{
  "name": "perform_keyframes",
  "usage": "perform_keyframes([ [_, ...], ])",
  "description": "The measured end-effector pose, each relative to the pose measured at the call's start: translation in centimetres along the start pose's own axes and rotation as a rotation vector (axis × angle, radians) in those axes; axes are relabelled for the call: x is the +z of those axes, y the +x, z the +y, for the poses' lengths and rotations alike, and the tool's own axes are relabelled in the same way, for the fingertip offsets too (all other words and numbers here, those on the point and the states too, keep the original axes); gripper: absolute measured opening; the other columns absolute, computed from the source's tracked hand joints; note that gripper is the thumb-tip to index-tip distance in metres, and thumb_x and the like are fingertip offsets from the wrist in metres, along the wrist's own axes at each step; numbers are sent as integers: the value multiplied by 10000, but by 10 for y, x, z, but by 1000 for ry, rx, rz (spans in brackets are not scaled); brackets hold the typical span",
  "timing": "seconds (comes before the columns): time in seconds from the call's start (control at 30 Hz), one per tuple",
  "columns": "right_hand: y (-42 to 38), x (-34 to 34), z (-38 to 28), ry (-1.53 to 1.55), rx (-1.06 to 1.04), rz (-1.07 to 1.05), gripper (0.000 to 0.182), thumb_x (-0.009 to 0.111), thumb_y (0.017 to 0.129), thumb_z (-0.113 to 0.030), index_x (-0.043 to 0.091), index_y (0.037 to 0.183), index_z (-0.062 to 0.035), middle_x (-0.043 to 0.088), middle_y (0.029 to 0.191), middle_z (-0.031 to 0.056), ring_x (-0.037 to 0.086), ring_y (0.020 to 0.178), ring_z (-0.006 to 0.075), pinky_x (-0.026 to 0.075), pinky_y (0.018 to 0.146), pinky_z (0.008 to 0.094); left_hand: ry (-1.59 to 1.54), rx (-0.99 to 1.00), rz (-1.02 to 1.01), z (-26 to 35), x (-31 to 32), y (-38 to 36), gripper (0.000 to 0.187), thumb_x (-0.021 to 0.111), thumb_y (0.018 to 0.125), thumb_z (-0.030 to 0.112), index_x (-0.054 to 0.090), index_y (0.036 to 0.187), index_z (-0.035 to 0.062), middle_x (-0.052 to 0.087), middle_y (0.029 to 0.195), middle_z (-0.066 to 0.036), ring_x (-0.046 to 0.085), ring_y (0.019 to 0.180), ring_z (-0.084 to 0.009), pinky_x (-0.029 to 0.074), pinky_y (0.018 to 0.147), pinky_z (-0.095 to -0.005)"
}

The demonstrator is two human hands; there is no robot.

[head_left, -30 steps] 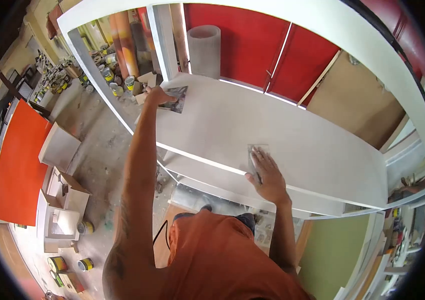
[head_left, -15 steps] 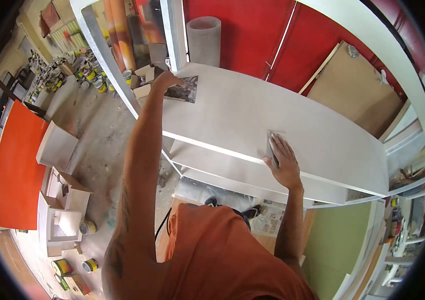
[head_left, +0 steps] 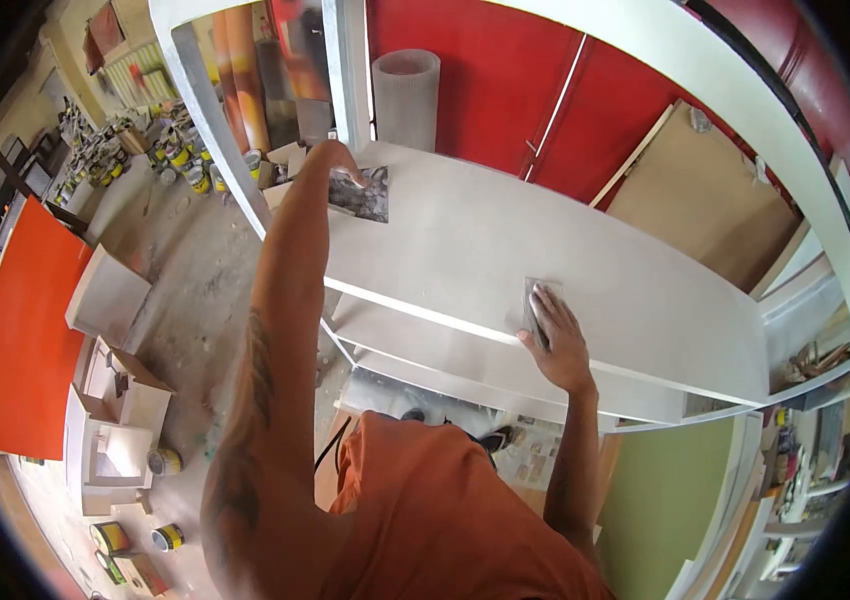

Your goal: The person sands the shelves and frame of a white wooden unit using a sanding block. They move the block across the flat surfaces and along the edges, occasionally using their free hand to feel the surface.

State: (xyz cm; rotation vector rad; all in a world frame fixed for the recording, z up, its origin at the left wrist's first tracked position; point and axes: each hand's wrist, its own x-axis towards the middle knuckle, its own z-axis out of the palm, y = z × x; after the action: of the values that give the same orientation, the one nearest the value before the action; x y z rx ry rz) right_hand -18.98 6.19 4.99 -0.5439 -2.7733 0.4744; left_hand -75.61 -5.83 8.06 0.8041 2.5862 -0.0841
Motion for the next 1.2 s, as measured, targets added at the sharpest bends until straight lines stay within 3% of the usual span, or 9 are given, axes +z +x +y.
perform_keyframes([
  [0.07,0,1,1,9,-3,-3,695,625,975,-464,506,1471,9,420,1598,163,348,1507,314,251,1262,453,31,133,59,-11,-4,0,973,925,543,638,715,1253,7,632,1397,-209,607,1291,-354,490,1062,-441],
  [0.17,-1,1,4,16,-31,-8,715,613,977,-487,495,1481,6,410,1606,157,341,1511,307,253,1261,451,-129,207,114,1,-30,-49,773,903,648,524,739,1187,-5,748,1108,-170,702,959,-282,514,912,-391],
  [0.3,0,1,2,-18,-45,-5,731,626,971,-492,489,1481,14,415,1603,156,356,1503,308,258,1257,457,-638,352,413,17,-39,-154,432,845,786,292,717,1057,-19,754,980,-115,689,892,-236,525,796,-359],
  [0.43,0,0,2,-60,-72,20,742,651,959,-488,494,1469,29,426,1593,165,374,1493,312,273,1249,464,-722,582,699,7,-8,-244,214,718,938,101,684,1120,-7,729,1004,-64,666,909,-124,508,845,-272],
  [0.63,1,1,2,-110,-83,5,767,642,966,-491,466,1478,51,419,1587,204,371,1490,347,277,1244,471,-719,852,276,-23,9,-364,264,877,748,8,748,977,5,729,963,-62,674,861,-136,518,775,-297],
  [0.7,5,16,-3,-153,-76,48,773,634,974,-479,441,1487,66,411,1583,229,370,1486,372,273,1243,475,-817,962,338,-6,-7,-387,277,886,730,5,746,968,-5,728,949,-71,673,858,-140,519,766,-296],
  [0.9,54,70,-46,75,-158,38,787,537,1018,-501,376,1513,90,382,1583,272,334,1492,414,227,1254,479,-1004,1489,890,143,-69,-444,295,848,748,-29,734,1020,-10,734,909,-101,680,851,-150,530,784,-256],
  [1.07,38,56,-50,8,-172,4,833,450,1032,-587,336,1554,53,339,1624,234,279,1527,382,191,1273,459,-755,1296,1294,282,-109,-504,289,848,774,114,756,1028,11,746,1008,-83,693,910,-151,521,869,-262],
  [1.2,-5,40,-4,13,-266,19,846,452,1024,-604,354,1548,53,335,1631,228,287,1528,363,203,1266,467,-705,1315,1218,388,-158,-515,422,820,828,249,727,1162,8,740,1069,-108,690,948,-181,540,882,-301],
])
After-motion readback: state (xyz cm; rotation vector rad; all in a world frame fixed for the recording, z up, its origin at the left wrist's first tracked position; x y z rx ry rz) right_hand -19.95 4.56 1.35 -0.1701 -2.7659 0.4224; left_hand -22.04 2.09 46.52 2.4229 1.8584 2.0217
